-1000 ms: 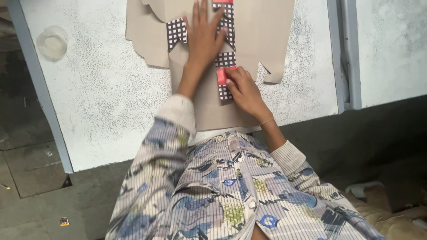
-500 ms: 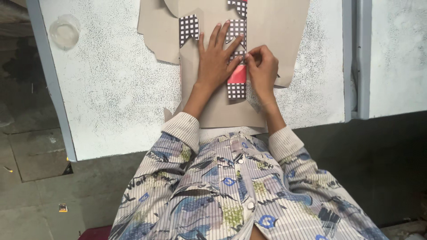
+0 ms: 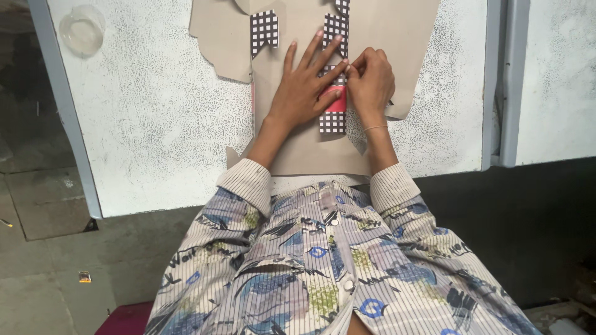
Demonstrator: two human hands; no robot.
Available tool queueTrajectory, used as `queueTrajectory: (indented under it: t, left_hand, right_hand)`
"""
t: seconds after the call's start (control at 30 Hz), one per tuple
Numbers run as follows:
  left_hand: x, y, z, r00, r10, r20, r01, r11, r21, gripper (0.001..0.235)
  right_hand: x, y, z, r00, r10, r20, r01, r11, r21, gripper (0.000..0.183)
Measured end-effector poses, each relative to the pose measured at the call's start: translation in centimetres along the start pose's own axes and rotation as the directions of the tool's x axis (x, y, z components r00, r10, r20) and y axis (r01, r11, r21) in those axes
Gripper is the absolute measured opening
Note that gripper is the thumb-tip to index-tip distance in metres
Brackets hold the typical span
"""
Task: The person folds a flat cardboard box blank into a finished box, aligning flaps and tucking tabs to form the sides and top. They then place a decorative red and black checkered paper band around the box and adjust it into place.
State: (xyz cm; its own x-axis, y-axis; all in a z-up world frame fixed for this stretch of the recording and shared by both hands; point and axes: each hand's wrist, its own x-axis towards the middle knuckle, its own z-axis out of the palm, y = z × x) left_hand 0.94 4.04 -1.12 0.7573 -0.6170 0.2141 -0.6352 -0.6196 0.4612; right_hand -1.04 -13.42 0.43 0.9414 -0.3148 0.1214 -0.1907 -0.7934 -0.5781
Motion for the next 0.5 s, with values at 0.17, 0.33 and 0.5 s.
queueTrajectory:
  t: [0.17, 0.33, 0.5]
  left_hand:
    - [0.0, -0.1, 0.1, 0.999, 0.023, 0.029, -0.027, 0.990, 0.141, 0.053]
    - [0.1, 0.0, 0.4, 1.000, 0.009, 0.029, -0.012, 0.993, 0.118, 0.051]
    - [-0.3, 0.0, 0.5, 0.999, 0.007, 0.034, -0.011, 0.991, 0.134, 0.052]
  right_hand:
    - [-0.4, 0.1, -0.4, 0.983, -0.184, 0.011, 0.185, 0.982, -0.038, 0.024]
    - [-2.2, 0.0, -2.0, 0.946, -0.314, 0.077, 0.320, 0.943, -0.093, 0.019]
    - [-4.3, -0.4, -4.2, 0.875, -0.421, 0.238, 0.464, 0.870, -0.167, 0.012]
